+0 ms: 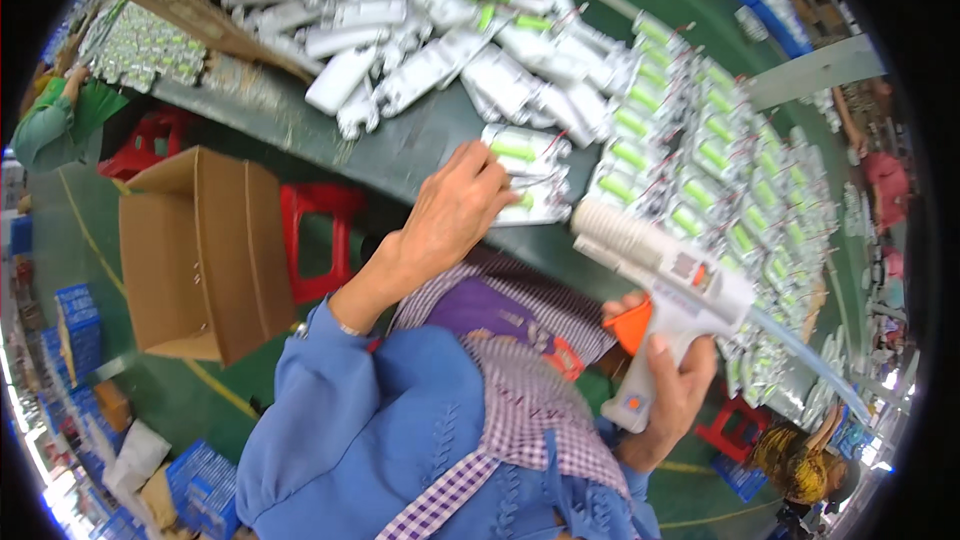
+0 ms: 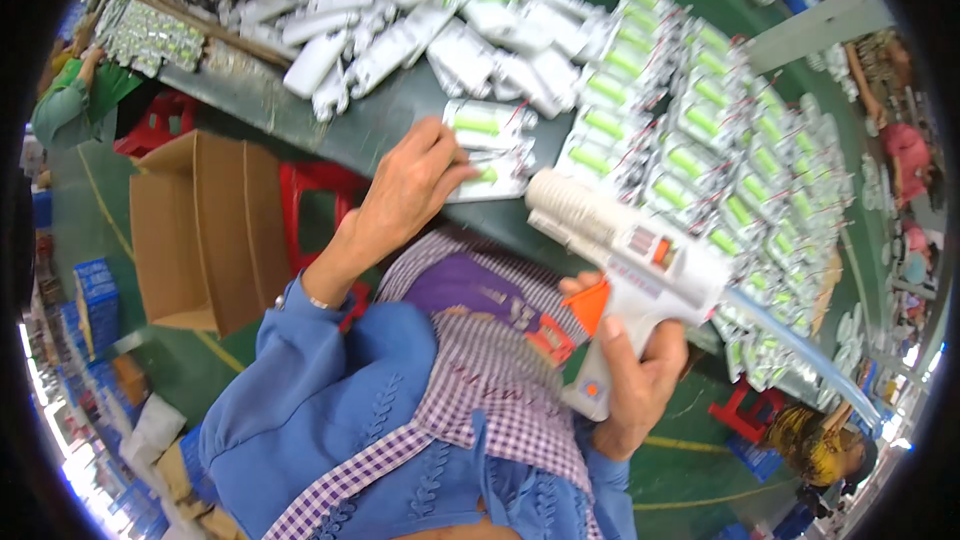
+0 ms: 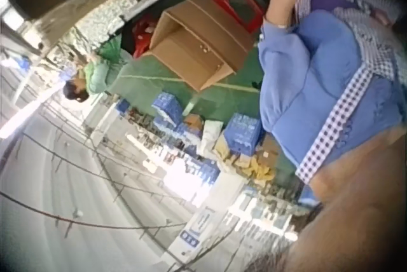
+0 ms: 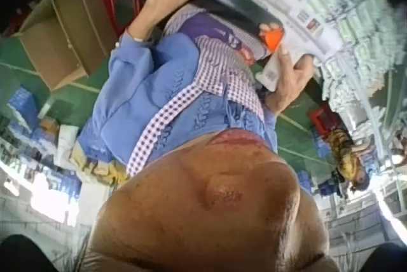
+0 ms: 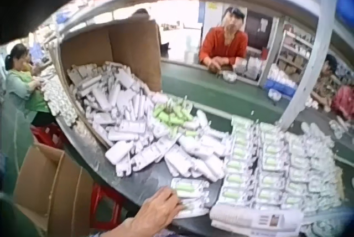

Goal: Applying hot glue to electronic components and placing them into plastic housings at a factory assembly line.

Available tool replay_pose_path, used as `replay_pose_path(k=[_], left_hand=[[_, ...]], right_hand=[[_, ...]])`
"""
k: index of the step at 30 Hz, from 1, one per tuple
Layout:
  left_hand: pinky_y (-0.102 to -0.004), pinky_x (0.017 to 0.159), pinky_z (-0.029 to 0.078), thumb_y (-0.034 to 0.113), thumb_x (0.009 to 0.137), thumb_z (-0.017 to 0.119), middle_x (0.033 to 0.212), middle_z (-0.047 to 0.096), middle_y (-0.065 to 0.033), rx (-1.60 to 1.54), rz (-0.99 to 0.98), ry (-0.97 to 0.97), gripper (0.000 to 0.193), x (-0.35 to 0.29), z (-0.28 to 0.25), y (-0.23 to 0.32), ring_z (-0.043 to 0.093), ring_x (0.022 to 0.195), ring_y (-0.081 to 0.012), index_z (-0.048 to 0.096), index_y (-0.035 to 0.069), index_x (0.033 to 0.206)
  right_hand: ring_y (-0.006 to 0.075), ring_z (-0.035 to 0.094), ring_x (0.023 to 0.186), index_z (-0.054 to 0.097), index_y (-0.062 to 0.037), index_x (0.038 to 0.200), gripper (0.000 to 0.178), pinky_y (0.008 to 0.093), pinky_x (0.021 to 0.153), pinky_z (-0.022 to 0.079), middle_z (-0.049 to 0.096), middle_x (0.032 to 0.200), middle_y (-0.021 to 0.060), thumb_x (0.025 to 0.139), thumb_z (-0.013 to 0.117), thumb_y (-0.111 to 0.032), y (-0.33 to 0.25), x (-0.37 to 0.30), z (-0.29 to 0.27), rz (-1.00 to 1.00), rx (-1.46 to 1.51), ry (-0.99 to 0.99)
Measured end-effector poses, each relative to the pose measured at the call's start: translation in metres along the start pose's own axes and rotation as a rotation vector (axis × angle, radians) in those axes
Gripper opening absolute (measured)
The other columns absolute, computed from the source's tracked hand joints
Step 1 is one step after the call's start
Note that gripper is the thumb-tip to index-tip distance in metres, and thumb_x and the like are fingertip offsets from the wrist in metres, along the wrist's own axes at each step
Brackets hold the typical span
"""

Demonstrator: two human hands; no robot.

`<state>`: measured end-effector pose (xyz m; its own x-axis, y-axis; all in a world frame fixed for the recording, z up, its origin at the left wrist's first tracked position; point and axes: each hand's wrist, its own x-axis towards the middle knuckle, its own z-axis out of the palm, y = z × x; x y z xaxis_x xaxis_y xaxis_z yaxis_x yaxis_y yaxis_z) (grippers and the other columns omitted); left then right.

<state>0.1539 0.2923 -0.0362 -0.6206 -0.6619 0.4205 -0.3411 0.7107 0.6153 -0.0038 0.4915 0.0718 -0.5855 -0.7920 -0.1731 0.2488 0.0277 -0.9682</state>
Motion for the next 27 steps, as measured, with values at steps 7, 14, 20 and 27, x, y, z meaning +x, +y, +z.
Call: replay_pose_path(k=[7, 14, 20, 27], left_hand=[[-0.0431, 0.070, 0.049, 0.007, 0.080, 0.068, 0.090, 0.051, -0.0134, 0.208, 0.014, -0.126, 0.015, -0.001, -0.001, -0.004, 0.057, 0.086, -0.0326, 0.058, 0.001, 0.089], [-0.0441, 0.070, 0.052, -0.003, 0.071, 0.059, 0.090, 0.053, -0.0164, 0.248, 0.072, -0.193, 0.009, -0.002, -0.002, -0.002, 0.058, 0.088, -0.0340, 0.055, -0.002, 0.079], [-0.0437, 0.065, 0.053, 0.000, 0.076, 0.060, 0.087, 0.053, -0.0147, 0.321, 0.106, -0.163, 0.008, 0.006, -0.009, 0.005, 0.059, 0.082, -0.0333, 0.058, 0.001, 0.083], [-0.0387, 0.062, 0.050, 0.000, 0.078, 0.070, 0.083, 0.054, -0.0109, 0.061, 0.322, -0.082, 0.012, 0.051, -0.004, 0.049, 0.060, 0.072, -0.0295, 0.061, 0.001, 0.087]], right_hand=[[0.0377, 0.064, 0.104, 0.041, 0.0130, 0.127, 0.041, 0.0471, 0.095, 0.050, 0.062, 0.114, 0.0262, 0.090, 0.051, 0.001, 0.004, 0.002, -0.008, 0.010, 0.041, -0.081], [0.0372, 0.064, 0.104, 0.042, 0.0130, 0.127, 0.042, 0.0468, 0.095, 0.051, 0.062, 0.114, 0.0265, 0.089, 0.053, 0.001, -0.001, -0.002, -0.009, -0.009, 0.067, -0.069], [0.0400, 0.064, 0.099, 0.041, 0.0135, 0.126, 0.051, 0.0500, 0.093, 0.050, 0.063, 0.110, 0.0275, 0.087, 0.060, -0.013, -0.001, 0.012, -0.028, -0.252, 0.130, -0.017], [0.0463, 0.062, 0.103, 0.032, 0.0149, 0.135, 0.062, 0.0576, 0.095, 0.047, 0.057, 0.113, 0.0337, 0.087, 0.053, -0.018, -0.024, 0.007, -0.051, -0.627, 0.168, 0.354]])
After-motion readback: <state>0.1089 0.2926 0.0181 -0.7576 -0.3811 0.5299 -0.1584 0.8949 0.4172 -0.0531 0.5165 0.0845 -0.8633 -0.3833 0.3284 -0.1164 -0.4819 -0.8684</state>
